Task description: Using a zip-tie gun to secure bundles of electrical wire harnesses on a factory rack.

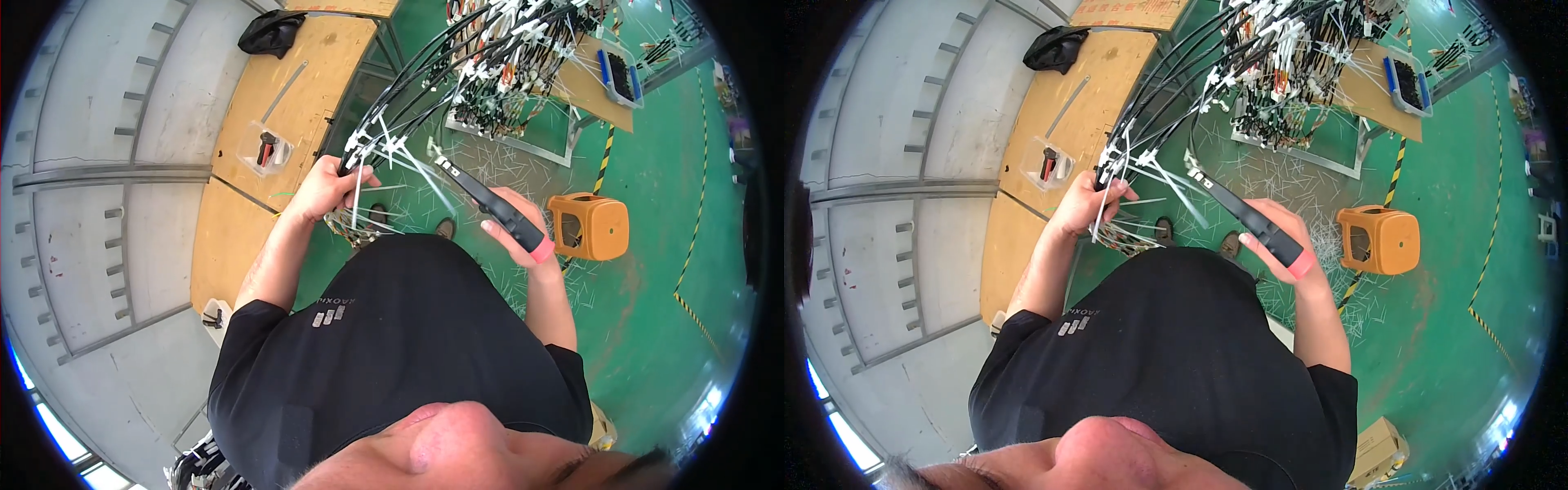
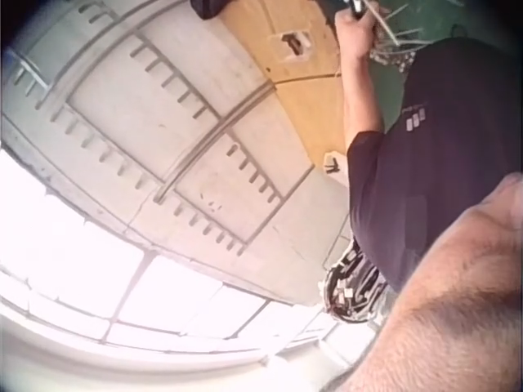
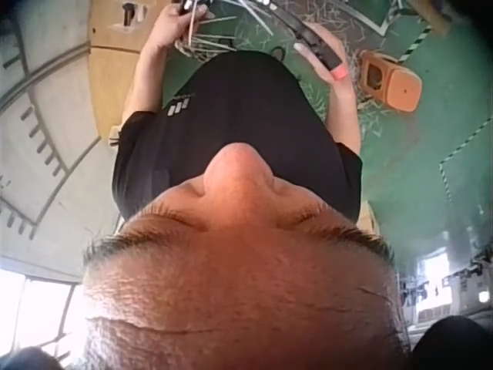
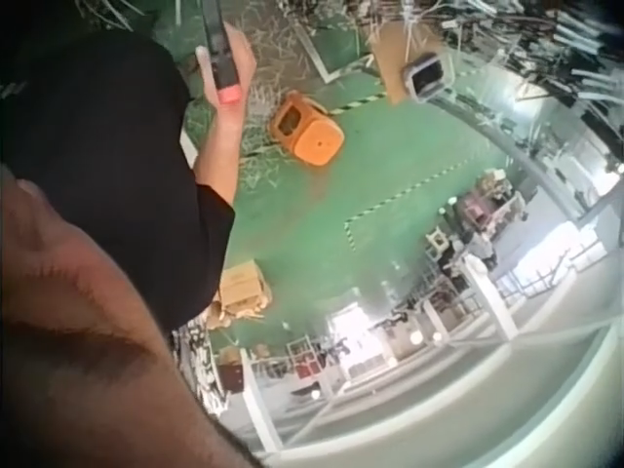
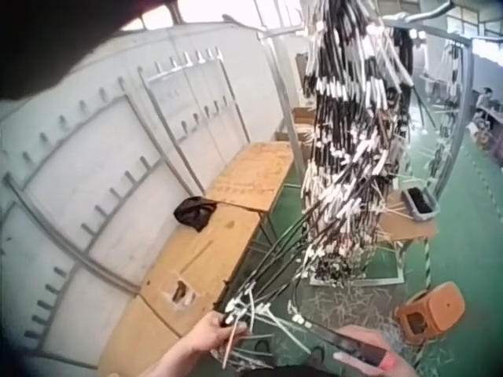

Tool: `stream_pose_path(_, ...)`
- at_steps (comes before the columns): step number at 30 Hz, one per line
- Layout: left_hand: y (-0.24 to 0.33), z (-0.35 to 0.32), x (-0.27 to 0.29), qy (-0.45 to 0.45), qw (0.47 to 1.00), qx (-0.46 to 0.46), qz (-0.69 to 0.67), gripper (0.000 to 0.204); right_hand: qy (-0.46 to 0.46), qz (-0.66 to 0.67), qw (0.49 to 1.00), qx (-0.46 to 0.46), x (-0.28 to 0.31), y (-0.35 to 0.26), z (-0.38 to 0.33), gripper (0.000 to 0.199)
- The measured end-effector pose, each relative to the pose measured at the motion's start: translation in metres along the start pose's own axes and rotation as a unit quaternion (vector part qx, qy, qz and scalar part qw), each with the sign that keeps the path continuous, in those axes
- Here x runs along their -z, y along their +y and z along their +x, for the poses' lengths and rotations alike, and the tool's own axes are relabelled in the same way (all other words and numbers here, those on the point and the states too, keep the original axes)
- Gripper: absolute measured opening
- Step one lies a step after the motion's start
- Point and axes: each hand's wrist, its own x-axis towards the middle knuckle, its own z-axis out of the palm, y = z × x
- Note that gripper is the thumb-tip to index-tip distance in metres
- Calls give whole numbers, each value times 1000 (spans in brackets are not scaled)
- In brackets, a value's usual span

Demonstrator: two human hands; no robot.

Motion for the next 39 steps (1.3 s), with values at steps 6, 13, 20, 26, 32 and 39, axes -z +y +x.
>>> stream_pose_path(6,7,-5,-2,36,998,-22,52,34,10,-64,997,44,-20,-24,13,44)
stream_pose_path(13,3,-13,11,46,995,-41,81,35,30,-136,988,69,-52,-55,19,43)
stream_pose_path(20,-11,-15,18,58,975,-130,172,34,59,-168,984,4,-90,-69,15,44)
stream_pose_path(26,-20,-20,34,46,943,-221,243,33,51,-193,980,-19,-104,-60,12,25)
stream_pose_path(32,-30,-4,48,-12,971,-156,180,45,97,-250,963,-22,-120,-60,10,28)
stream_pose_path(39,-25,-4,54,-47,971,-147,180,43,180,-175,968,-2,-119,-82,4,45)
